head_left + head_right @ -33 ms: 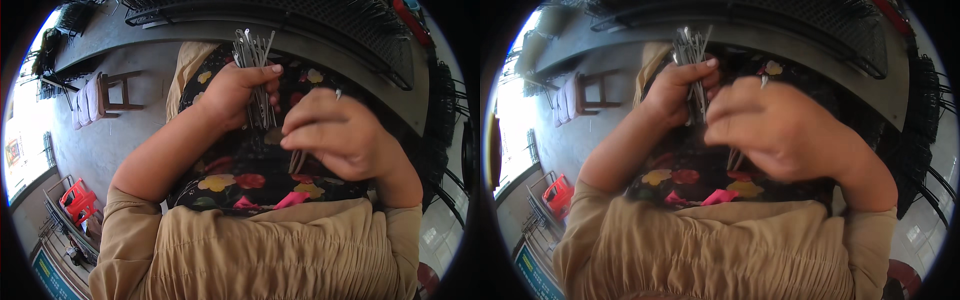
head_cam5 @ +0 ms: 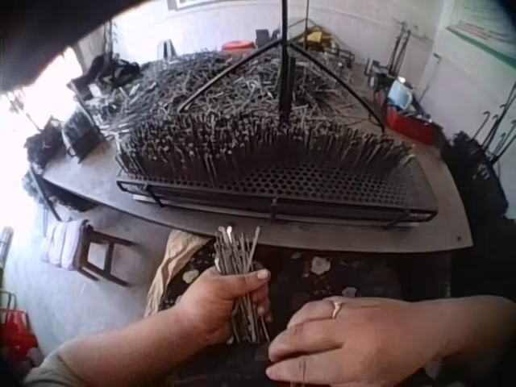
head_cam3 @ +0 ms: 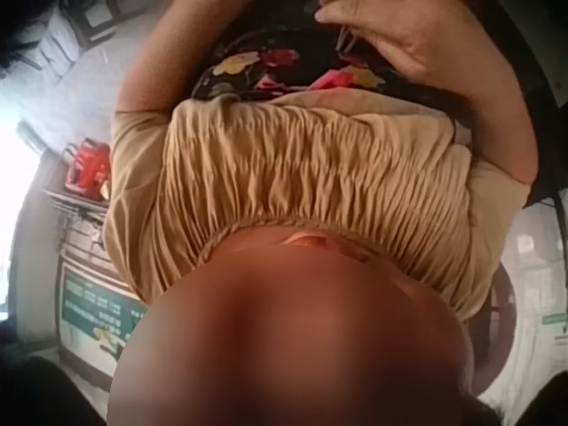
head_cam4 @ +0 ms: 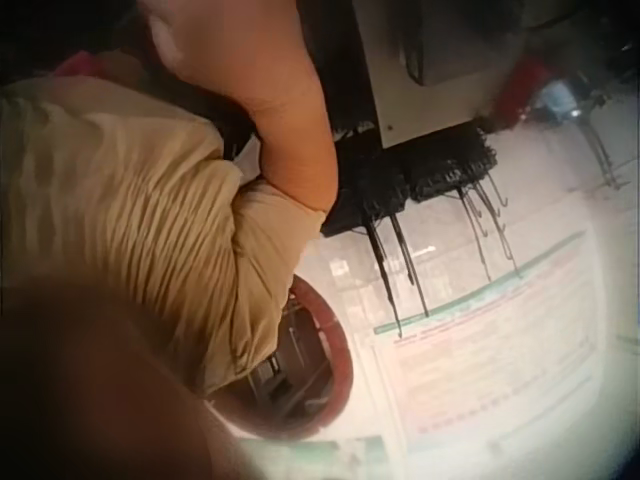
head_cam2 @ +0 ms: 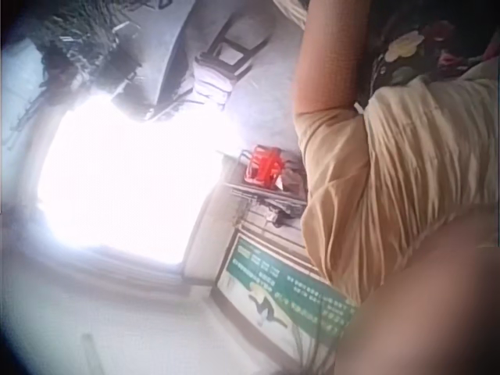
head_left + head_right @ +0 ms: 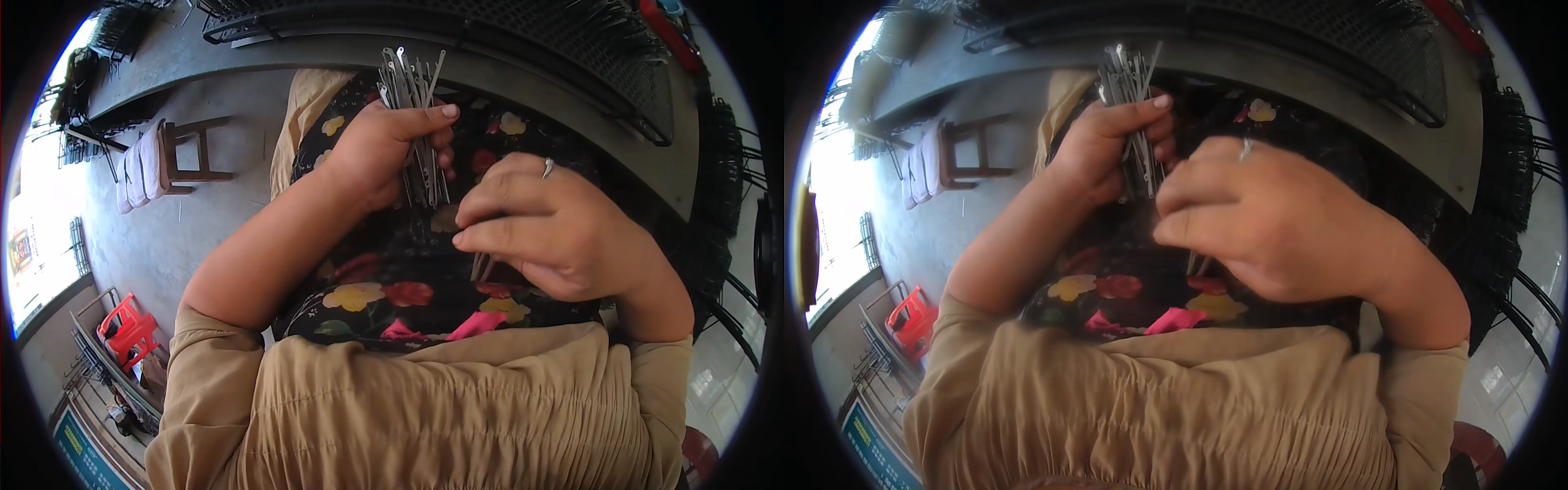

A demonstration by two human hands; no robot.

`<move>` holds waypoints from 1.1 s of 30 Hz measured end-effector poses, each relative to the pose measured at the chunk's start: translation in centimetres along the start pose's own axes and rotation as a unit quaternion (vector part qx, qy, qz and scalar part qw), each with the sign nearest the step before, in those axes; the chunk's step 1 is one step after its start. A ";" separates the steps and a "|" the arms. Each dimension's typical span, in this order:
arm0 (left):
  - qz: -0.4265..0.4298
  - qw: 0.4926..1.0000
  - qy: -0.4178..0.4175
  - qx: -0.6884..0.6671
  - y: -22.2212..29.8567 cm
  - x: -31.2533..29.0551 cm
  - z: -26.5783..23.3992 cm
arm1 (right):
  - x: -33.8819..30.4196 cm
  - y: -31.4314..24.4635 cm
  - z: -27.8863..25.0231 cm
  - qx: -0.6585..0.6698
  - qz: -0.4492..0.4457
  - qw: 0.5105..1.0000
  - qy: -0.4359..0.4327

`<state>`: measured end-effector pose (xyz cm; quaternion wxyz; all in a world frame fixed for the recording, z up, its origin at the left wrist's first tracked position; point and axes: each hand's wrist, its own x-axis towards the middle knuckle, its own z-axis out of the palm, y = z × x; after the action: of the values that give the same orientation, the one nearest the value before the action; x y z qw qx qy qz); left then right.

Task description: The person is manually inserting thin metal pins into the holes of a curved brush base at a workbench.

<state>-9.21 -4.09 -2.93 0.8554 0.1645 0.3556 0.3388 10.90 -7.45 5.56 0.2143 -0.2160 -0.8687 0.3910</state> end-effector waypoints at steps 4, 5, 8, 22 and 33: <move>0.003 0.999 0.016 0.032 0.1 0.4 0.8 | -1.0 -1.1 -0.6 -0.033 0.031 0.996 -0.081; 0.004 0.998 0.019 0.058 0.1 0.6 0.8 | -0.9 -1.3 -0.6 -0.045 0.052 0.993 -0.094; 0.012 0.995 0.027 0.096 0.2 1.2 1.0 | -0.9 -1.2 -0.1 -0.075 0.067 0.991 -0.085; -0.001 0.989 0.049 0.142 1.7 2.5 0.8 | 1.4 -2.1 -2.5 0.115 0.289 0.933 -0.179; -0.019 0.984 0.078 0.160 2.8 3.2 1.3 | 3.2 -2.4 -2.4 0.104 0.389 0.881 -0.247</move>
<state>-7.97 0.12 -2.16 0.7941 0.2657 0.4737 0.2727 9.09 -5.67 9.50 -0.1557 -0.4090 -0.6940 0.5717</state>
